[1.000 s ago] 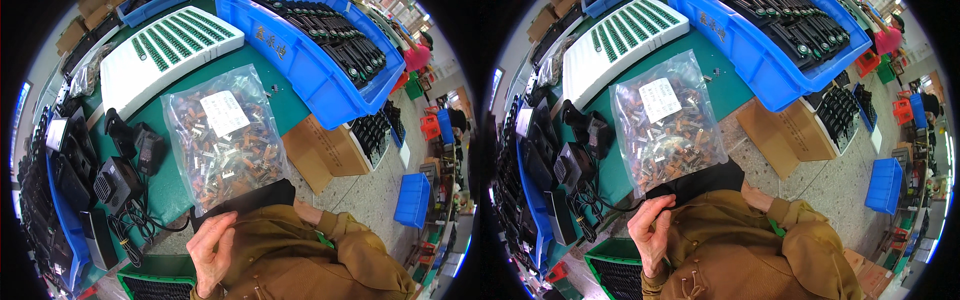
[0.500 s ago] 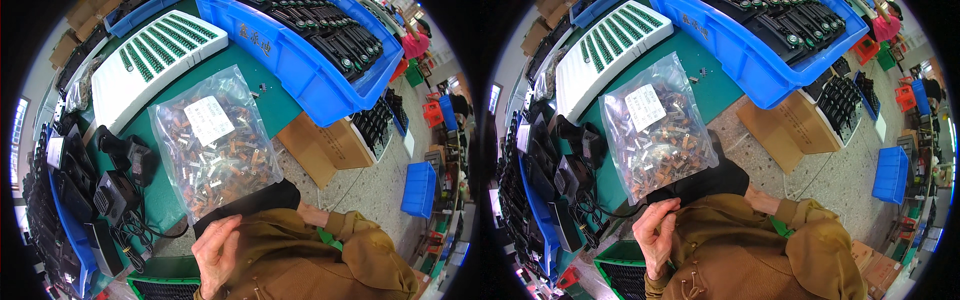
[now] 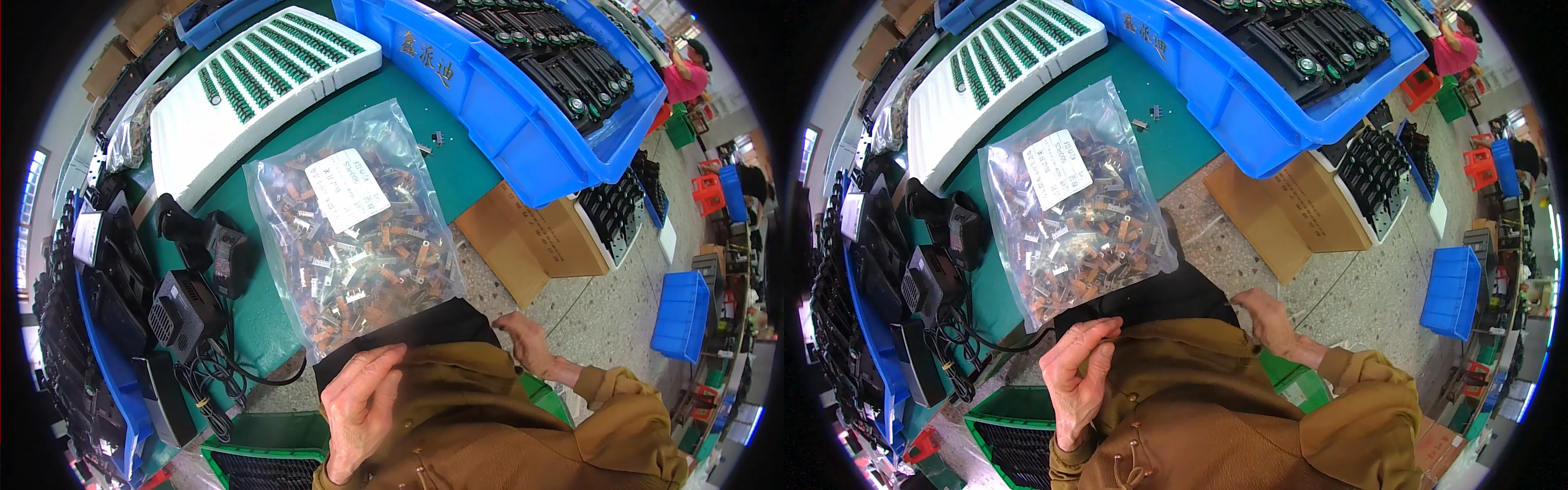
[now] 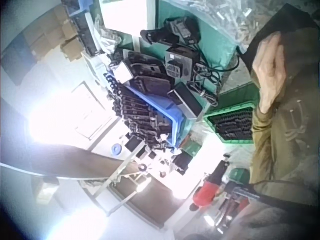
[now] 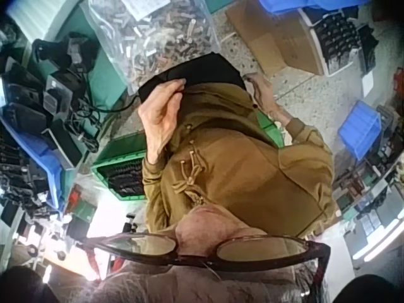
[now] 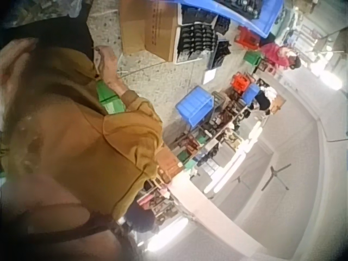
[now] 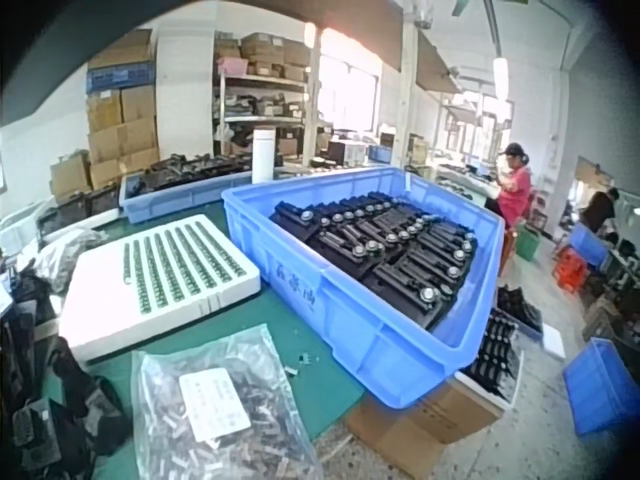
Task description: The person opens a bag of small electrical circuit components and installs them onto plastic electronics housing units by hand.
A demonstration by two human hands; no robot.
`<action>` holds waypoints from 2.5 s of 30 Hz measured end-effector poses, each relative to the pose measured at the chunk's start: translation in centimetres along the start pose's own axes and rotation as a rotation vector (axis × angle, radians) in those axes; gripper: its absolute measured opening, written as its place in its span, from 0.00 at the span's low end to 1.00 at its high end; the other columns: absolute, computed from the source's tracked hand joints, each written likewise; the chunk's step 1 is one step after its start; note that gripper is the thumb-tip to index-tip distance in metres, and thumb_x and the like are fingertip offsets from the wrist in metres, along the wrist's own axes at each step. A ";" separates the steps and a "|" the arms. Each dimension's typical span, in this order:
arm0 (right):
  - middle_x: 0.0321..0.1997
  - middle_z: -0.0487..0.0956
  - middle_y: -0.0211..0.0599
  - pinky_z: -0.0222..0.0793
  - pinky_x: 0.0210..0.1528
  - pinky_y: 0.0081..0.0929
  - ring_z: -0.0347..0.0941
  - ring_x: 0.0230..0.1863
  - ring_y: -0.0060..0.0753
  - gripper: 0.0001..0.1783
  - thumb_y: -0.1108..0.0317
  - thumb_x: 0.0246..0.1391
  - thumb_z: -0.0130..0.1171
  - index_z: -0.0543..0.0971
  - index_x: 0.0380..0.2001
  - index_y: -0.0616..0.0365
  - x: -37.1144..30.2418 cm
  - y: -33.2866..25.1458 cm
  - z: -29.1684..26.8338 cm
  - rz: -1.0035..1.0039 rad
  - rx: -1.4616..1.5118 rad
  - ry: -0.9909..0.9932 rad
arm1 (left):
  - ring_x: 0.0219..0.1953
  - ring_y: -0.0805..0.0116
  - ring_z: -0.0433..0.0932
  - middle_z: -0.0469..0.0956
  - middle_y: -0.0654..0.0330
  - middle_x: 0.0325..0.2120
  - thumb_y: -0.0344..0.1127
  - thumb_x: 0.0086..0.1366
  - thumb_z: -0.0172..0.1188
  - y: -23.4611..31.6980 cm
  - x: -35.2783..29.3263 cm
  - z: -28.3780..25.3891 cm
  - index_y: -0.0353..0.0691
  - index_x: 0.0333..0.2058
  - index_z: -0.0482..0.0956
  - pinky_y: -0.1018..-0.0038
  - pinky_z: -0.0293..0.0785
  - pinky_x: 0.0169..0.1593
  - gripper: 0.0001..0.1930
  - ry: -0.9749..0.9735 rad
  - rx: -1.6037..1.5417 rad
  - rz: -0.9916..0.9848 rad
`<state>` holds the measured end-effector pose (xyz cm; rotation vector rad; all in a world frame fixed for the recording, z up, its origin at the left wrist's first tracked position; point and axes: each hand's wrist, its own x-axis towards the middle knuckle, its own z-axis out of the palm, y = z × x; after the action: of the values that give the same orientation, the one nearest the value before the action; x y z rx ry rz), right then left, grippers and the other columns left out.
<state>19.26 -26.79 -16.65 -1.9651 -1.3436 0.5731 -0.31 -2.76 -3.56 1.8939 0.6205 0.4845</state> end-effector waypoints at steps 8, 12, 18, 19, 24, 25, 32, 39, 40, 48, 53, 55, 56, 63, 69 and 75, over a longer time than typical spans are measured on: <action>0.42 0.79 0.31 0.69 0.48 0.25 0.74 0.44 0.24 0.10 0.69 0.63 0.49 0.77 0.42 0.59 6.7 -7.2 -3.0 0.706 1.061 0.424 | 0.39 0.63 0.80 0.79 0.51 0.36 0.21 0.57 0.59 -0.1 2.0 2.8 0.29 0.44 0.77 0.75 0.74 0.43 0.14 -0.161 -0.049 -0.037; 0.43 0.78 0.30 0.67 0.50 0.23 0.71 0.44 0.21 0.11 0.69 0.62 0.51 0.77 0.45 0.61 8.1 -10.8 -2.0 0.552 1.273 0.255 | 0.35 0.51 0.79 0.77 0.44 0.35 0.29 0.61 0.62 -0.3 2.4 5.2 0.28 0.44 0.76 0.67 0.75 0.37 0.15 -0.240 -0.116 -0.031; 0.40 0.76 0.26 0.65 0.47 0.19 0.69 0.42 0.19 0.13 0.68 0.60 0.56 0.77 0.45 0.62 7.4 -10.4 -1.9 0.486 1.349 0.165 | 0.25 0.56 0.75 0.76 0.52 0.26 0.27 0.64 0.58 -0.7 2.1 6.2 0.31 0.36 0.78 0.69 0.71 0.30 0.05 -0.174 -0.155 -0.025; 0.40 0.76 0.26 0.65 0.47 0.19 0.69 0.42 0.19 0.12 0.68 0.60 0.56 0.78 0.44 0.62 7.3 -10.3 -2.1 0.474 1.323 0.159 | 0.25 0.56 0.75 0.76 0.52 0.26 0.27 0.64 0.58 -0.7 2.1 6.3 0.31 0.36 0.78 0.69 0.71 0.30 0.05 -0.176 -0.153 -0.026; 0.38 0.77 0.27 0.65 0.45 0.19 0.68 0.38 0.18 0.10 0.71 0.59 0.56 0.79 0.41 0.64 7.6 -10.9 -2.3 0.444 1.160 0.178 | 0.22 0.58 0.72 0.73 0.52 0.22 0.27 0.63 0.59 0.4 2.8 6.8 0.30 0.32 0.77 0.70 0.68 0.27 0.04 -0.096 -0.102 0.049; 0.38 0.77 0.27 0.65 0.44 0.19 0.68 0.37 0.18 0.10 0.72 0.58 0.55 0.80 0.40 0.65 7.7 -11.1 -2.4 0.419 1.096 0.161 | 0.22 0.58 0.72 0.73 0.52 0.22 0.27 0.63 0.59 0.2 2.8 6.9 0.30 0.32 0.77 0.70 0.68 0.27 0.04 -0.098 -0.099 0.051; 0.37 0.79 0.32 0.68 0.47 0.23 0.73 0.43 0.22 0.10 0.74 0.56 0.56 0.80 0.40 0.62 7.2 -8.7 -5.7 0.409 0.680 -0.042 | 0.19 0.62 0.71 0.72 0.55 0.19 0.21 0.57 0.61 0.1 2.1 5.7 0.32 0.28 0.76 0.72 0.66 0.24 0.02 -0.051 0.005 0.120; 0.40 0.80 0.33 0.68 0.45 0.25 0.75 0.44 0.24 0.12 0.70 0.56 0.57 0.79 0.42 0.62 7.4 -7.7 -6.0 0.246 0.735 -0.487 | 0.20 0.58 0.74 0.73 0.55 0.20 0.19 0.52 0.62 3.0 2.6 4.0 0.34 0.28 0.76 0.70 0.69 0.24 0.05 -0.084 0.230 0.292; 0.38 0.80 0.32 0.68 0.45 0.24 0.75 0.43 0.23 0.11 0.69 0.58 0.55 0.78 0.41 0.63 7.5 -7.6 -5.4 0.233 0.819 -0.566 | 0.20 0.58 0.74 0.74 0.55 0.20 0.19 0.52 0.62 3.5 2.7 3.9 0.34 0.28 0.76 0.70 0.70 0.24 0.05 -0.099 0.220 0.298; 0.33 0.79 0.35 0.68 0.40 0.22 0.77 0.37 0.28 0.08 0.68 0.62 0.50 0.75 0.40 0.59 7.1 -6.8 -5.6 0.388 1.289 -0.474 | 0.27 0.59 0.75 0.76 0.56 0.28 0.25 0.48 0.68 6.8 4.8 1.9 0.34 0.37 0.78 0.69 0.71 0.31 0.15 -0.035 0.511 0.486; 0.33 0.77 0.39 0.74 0.37 0.29 0.74 0.31 0.30 0.12 0.65 0.62 0.53 0.73 0.45 0.60 8.1 -6.0 -6.0 0.358 1.537 -0.212 | 0.42 0.56 0.70 0.72 0.57 0.40 0.31 0.42 0.69 6.7 7.0 3.1 0.37 0.41 0.78 0.62 0.61 0.48 0.23 0.022 0.826 0.566; 0.33 0.76 0.39 0.73 0.37 0.30 0.72 0.30 0.29 0.13 0.66 0.62 0.52 0.72 0.47 0.60 8.7 -6.2 -5.9 0.351 1.568 -0.189 | 0.45 0.56 0.69 0.70 0.57 0.43 0.34 0.42 0.69 6.3 7.7 3.8 0.38 0.44 0.77 0.61 0.61 0.48 0.25 0.040 0.943 0.499; 0.33 0.76 0.39 0.73 0.37 0.30 0.72 0.30 0.29 0.13 0.66 0.62 0.52 0.72 0.47 0.60 8.9 -6.3 -5.9 0.352 1.552 -0.141 | 0.46 0.57 0.68 0.70 0.57 0.43 0.36 0.43 0.69 5.8 7.9 4.0 0.38 0.45 0.76 0.60 0.60 0.49 0.27 0.031 0.974 0.506; 0.32 0.75 0.37 0.72 0.37 0.25 0.72 0.30 0.26 0.13 0.68 0.62 0.48 0.72 0.48 0.61 11.0 -6.8 -6.7 0.352 1.323 -0.118 | 0.42 0.53 0.72 0.74 0.53 0.40 0.35 0.49 0.67 8.6 10.5 0.3 0.35 0.42 0.77 0.63 0.67 0.46 0.20 -0.078 0.725 0.422; 0.30 0.75 0.32 0.65 0.32 0.16 0.74 0.29 0.22 0.12 0.69 0.61 0.47 0.73 0.46 0.60 12.3 -6.7 -7.3 0.342 1.196 -0.090 | 0.49 0.47 0.71 0.75 0.45 0.45 0.31 0.57 0.58 5.1 20.0 -1.0 0.29 0.44 0.77 0.62 0.68 0.52 0.17 0.051 0.790 0.385; 0.30 0.75 0.31 0.66 0.31 0.16 0.73 0.29 0.22 0.12 0.69 0.61 0.48 0.73 0.46 0.61 12.8 -7.3 -7.0 0.322 1.132 -0.090 | 0.44 0.44 0.74 0.77 0.42 0.40 0.30 0.59 0.55 2.8 24.5 -0.8 0.28 0.43 0.78 0.57 0.70 0.49 0.15 -0.021 0.662 0.236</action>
<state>24.22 -15.18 -6.31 -1.1789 -0.4836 1.2412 19.00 12.04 0.58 2.6170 0.5888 0.4384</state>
